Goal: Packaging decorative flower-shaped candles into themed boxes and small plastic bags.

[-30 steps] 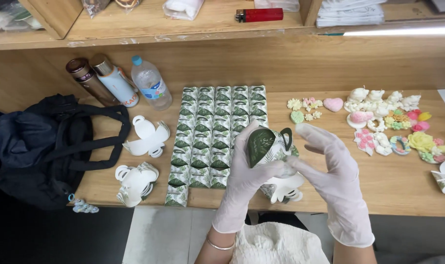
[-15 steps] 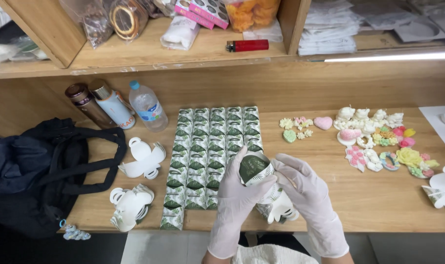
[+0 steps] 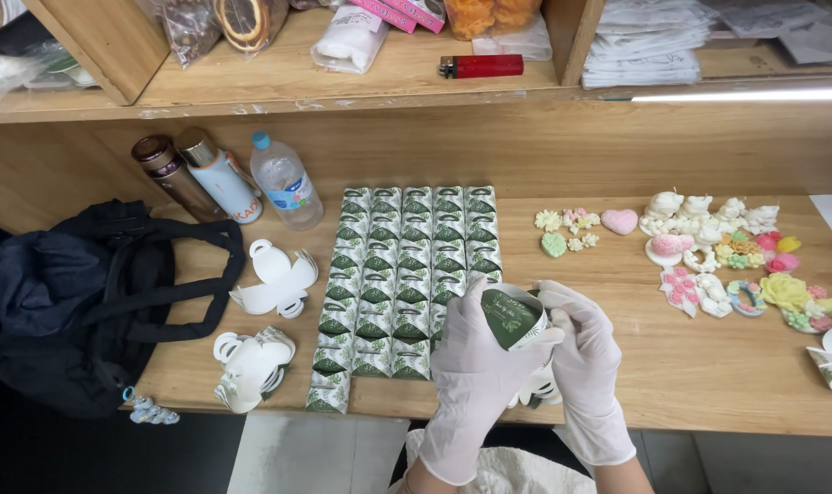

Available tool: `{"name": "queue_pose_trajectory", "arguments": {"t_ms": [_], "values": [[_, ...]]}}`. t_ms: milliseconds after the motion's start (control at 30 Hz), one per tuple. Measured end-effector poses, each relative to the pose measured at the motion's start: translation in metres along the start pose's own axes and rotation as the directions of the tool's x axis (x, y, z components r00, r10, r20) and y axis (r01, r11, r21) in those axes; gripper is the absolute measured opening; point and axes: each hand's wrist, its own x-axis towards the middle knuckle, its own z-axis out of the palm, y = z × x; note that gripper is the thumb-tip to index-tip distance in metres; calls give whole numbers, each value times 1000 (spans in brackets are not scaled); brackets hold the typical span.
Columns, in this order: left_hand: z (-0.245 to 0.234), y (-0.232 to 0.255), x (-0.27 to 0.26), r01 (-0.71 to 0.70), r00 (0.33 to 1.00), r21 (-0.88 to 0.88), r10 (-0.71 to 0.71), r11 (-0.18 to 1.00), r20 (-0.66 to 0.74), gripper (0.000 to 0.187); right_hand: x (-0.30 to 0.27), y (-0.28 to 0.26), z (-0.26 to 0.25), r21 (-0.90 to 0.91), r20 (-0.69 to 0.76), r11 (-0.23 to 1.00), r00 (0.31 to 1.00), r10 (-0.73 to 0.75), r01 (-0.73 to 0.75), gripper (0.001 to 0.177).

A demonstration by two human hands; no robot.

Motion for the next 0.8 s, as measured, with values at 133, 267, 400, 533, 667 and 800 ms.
{"name": "queue_pose_trajectory", "arguments": {"t_ms": [133, 267, 400, 533, 667, 800], "values": [[2, -14, 0, -25, 1000, -101, 26, 995, 14, 106, 12, -13, -5, 207, -19, 954, 974, 227, -218, 12], [1, -35, 9, 156, 949, -515, 17, 843, 315, 107, 19, -30, -15, 295, -72, 880, 909, 410, -373, 18], [11, -56, 11, 398, 848, -813, 168, 425, 503, 112, 27, -56, -14, 286, -31, 828, 860, 510, -482, 43], [5, -59, 7, 415, 817, -837, 258, 357, 515, 112, 31, -72, -8, 274, 2, 737, 767, 642, -618, 55], [-7, -50, 13, 489, 774, -762, 192, 425, 604, 113, 22, -57, -20, 278, -64, 765, 784, 618, -581, 61], [0, -60, 14, 491, 796, -804, 204, 336, 571, 103, 22, -69, -12, 319, -114, 792, 809, 577, -520, 60]]}}
